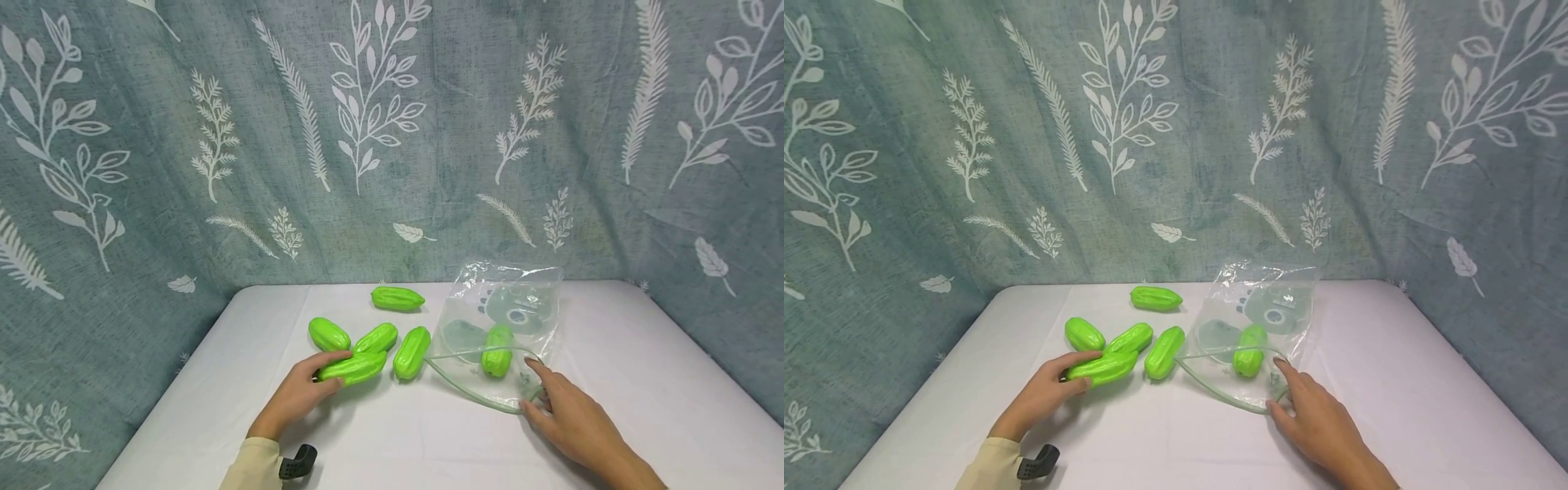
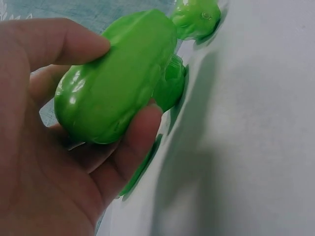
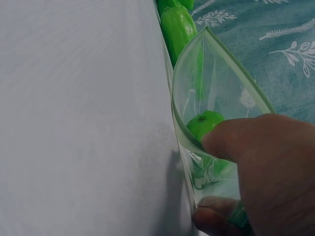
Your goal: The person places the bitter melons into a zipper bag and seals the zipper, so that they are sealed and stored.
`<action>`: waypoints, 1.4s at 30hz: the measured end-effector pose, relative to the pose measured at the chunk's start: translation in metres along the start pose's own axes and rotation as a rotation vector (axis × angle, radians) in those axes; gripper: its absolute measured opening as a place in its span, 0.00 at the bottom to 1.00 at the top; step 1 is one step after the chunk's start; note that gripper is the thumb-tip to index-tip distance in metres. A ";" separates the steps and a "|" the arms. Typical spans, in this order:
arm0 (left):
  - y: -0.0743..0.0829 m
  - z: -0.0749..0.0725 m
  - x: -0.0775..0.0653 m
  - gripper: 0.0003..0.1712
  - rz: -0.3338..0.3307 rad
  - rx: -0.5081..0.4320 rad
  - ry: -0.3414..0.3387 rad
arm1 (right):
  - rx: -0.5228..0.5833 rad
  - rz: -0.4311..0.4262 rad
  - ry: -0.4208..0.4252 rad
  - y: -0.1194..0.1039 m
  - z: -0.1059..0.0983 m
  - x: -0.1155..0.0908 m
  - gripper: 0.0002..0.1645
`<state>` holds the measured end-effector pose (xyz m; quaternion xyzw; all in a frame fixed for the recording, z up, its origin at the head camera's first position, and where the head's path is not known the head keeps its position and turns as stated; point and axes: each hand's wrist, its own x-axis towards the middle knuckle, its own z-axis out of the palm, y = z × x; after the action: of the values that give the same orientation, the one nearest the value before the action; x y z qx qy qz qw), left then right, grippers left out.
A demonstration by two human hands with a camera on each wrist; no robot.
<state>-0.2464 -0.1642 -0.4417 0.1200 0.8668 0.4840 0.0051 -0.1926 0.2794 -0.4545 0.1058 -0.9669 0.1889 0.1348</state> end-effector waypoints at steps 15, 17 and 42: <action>-0.004 0.000 0.002 0.30 0.015 -0.030 -0.013 | -0.002 -0.016 0.013 0.000 0.001 0.000 0.44; -0.004 0.000 0.002 0.32 0.022 -0.033 -0.014 | -0.005 -0.019 0.014 0.000 0.001 0.000 0.44; 0.005 0.013 0.004 0.36 0.100 -0.159 -0.052 | 0.001 -0.014 0.009 -0.001 -0.001 0.000 0.44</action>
<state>-0.2475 -0.1501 -0.4436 0.1750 0.8182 0.5474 0.0128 -0.1918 0.2789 -0.4532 0.1118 -0.9655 0.1888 0.1402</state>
